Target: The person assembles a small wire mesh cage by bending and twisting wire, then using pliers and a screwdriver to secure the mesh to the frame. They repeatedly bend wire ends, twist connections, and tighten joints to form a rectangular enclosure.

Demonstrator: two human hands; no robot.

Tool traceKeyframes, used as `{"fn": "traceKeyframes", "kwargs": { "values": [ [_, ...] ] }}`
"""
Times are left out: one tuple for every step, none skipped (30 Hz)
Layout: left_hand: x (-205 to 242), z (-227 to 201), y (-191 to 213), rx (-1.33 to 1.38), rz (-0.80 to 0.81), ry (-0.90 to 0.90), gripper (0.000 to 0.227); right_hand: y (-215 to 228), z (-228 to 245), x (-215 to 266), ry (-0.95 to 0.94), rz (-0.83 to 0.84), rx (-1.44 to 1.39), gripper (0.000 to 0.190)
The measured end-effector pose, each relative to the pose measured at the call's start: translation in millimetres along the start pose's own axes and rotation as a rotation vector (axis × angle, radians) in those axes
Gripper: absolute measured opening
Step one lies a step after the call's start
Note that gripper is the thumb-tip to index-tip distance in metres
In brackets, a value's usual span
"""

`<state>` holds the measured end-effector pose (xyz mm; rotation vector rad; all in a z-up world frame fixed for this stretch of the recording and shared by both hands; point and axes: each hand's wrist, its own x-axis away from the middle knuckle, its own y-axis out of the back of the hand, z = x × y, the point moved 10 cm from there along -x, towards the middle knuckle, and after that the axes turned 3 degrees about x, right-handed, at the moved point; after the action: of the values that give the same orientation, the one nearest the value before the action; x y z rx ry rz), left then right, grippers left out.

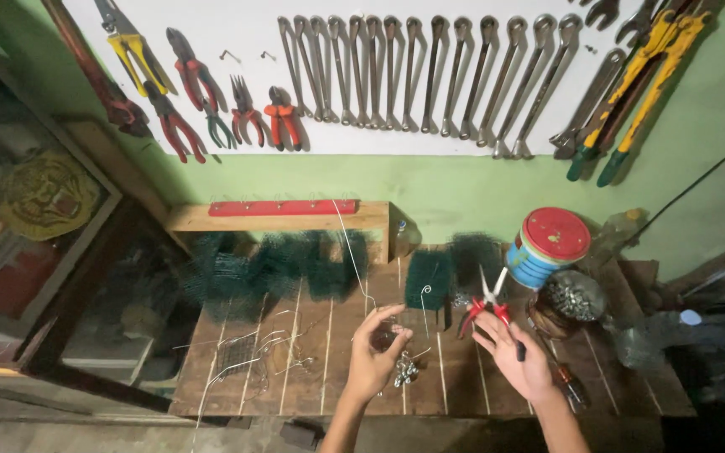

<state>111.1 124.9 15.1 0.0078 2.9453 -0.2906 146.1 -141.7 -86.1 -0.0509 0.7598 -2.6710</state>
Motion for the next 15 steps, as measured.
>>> {"fn": "traceKeyframes", "kwargs": {
  "values": [
    [3.9,-0.5,3.4,-0.001,0.001,0.003,0.04,-7.0,-5.9,-0.7,-0.001,-0.002,-0.002,0.073],
    [6.2,-4.0,7.6,-0.022,-0.001,-0.014,0.04,-8.4,-15.7,-3.5,-0.053,-0.066,-0.009,0.072],
    [8.5,-7.8,11.7,-0.044,-0.004,-0.031,0.041,-10.1,-25.3,-5.7,-0.105,-0.13,-0.016,0.071],
    [11.2,-8.0,16.3,-0.046,-0.007,-0.032,0.041,-23.3,-26.1,-6.0,-0.106,-0.127,-0.018,0.071],
    [13.9,-9.0,20.6,-0.063,-0.01,-0.042,0.04,-38.9,-24.1,-6.8,-0.088,-0.092,0.126,0.068],
    [16.4,-9.9,24.7,-0.081,-0.013,-0.051,0.04,-54.6,-22.5,-7.5,-0.07,-0.056,0.269,0.065],
    [17.5,-12.3,28.8,-0.083,-0.016,-0.051,0.04,-60.6,-26.7,-9.2,-0.071,-0.053,0.267,0.065],
    [18.9,-12.3,30.9,-0.047,-0.005,-0.032,0.041,-65.7,-27.7,-9.4,-0.044,-0.058,0.405,0.059],
    [20.1,-12.0,32.7,-0.011,0.007,-0.013,0.041,-70.7,-28.6,-9.7,-0.016,-0.063,0.542,0.056],
    [21.7,-14.4,34.2,-0.011,0.009,-0.011,0.041,-79.8,-25.5,-8.5,-0.016,-0.066,0.541,0.056],
    [23.0,-17.7,35.9,-0.02,0.009,-0.018,0.041,-91.3,-25.0,-7.5,-0.036,-0.036,0.545,0.053],
    [24.7,-21.4,37.5,-0.029,0.005,-0.024,0.041,-103.1,-24.1,-6.5,-0.059,-0.004,0.549,0.049],
    [25.4,-19.2,39.6,-0.029,0.004,-0.021,0.041,-99.5,-30.0,-6.2,-0.062,-0.005,0.548,0.049],
    [26.3,-17.4,42.0,-0.019,0.006,-0.025,0.042,-94.8,-38.8,-5.6,-0.092,-0.013,0.579,0.047],
    [27.4,-15.6,44.5,-0.009,0.007,-0.03,0.043,-90.0,-47.7,-4.8,-0.121,-0.02,0.61,0.046]
  ]
}}
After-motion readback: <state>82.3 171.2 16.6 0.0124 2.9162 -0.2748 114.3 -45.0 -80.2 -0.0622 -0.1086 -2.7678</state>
